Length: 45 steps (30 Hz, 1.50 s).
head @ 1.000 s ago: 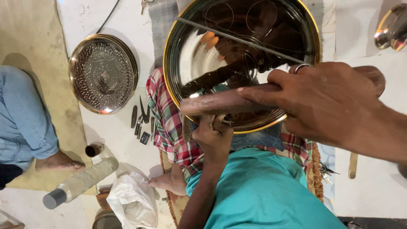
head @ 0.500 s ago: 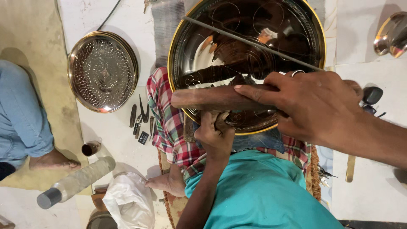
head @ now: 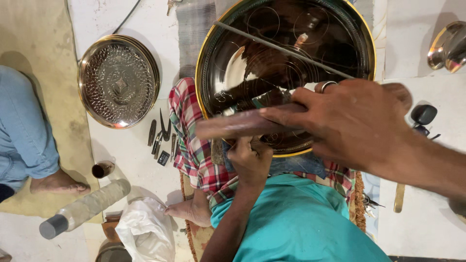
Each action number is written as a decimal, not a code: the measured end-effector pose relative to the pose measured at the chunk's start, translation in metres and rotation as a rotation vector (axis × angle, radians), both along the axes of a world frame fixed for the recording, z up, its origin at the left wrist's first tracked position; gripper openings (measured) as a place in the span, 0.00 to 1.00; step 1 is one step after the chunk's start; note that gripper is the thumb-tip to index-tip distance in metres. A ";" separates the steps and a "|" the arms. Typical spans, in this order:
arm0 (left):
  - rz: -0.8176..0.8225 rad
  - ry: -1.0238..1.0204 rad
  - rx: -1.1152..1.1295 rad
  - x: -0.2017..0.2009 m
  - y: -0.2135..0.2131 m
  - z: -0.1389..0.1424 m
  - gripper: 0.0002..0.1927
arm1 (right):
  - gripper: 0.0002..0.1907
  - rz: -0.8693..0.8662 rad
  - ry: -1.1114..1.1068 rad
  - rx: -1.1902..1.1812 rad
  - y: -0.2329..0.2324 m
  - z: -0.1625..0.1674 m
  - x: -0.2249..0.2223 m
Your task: The person sits on the floor and repeatedly hammers a small metal object held in the left hand using a wooden mallet. The work is performed over a large metal tray to catch debris.
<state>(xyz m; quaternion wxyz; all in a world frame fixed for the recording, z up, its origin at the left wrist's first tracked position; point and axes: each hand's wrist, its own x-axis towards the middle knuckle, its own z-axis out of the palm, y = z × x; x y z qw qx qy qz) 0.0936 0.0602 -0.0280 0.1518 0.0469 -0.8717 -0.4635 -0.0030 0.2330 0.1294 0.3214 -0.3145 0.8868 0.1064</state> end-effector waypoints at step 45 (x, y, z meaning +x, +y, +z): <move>-1.062 0.059 -0.179 -0.100 -0.035 -0.008 0.33 | 0.39 -1.357 0.474 -1.290 0.014 -0.159 0.211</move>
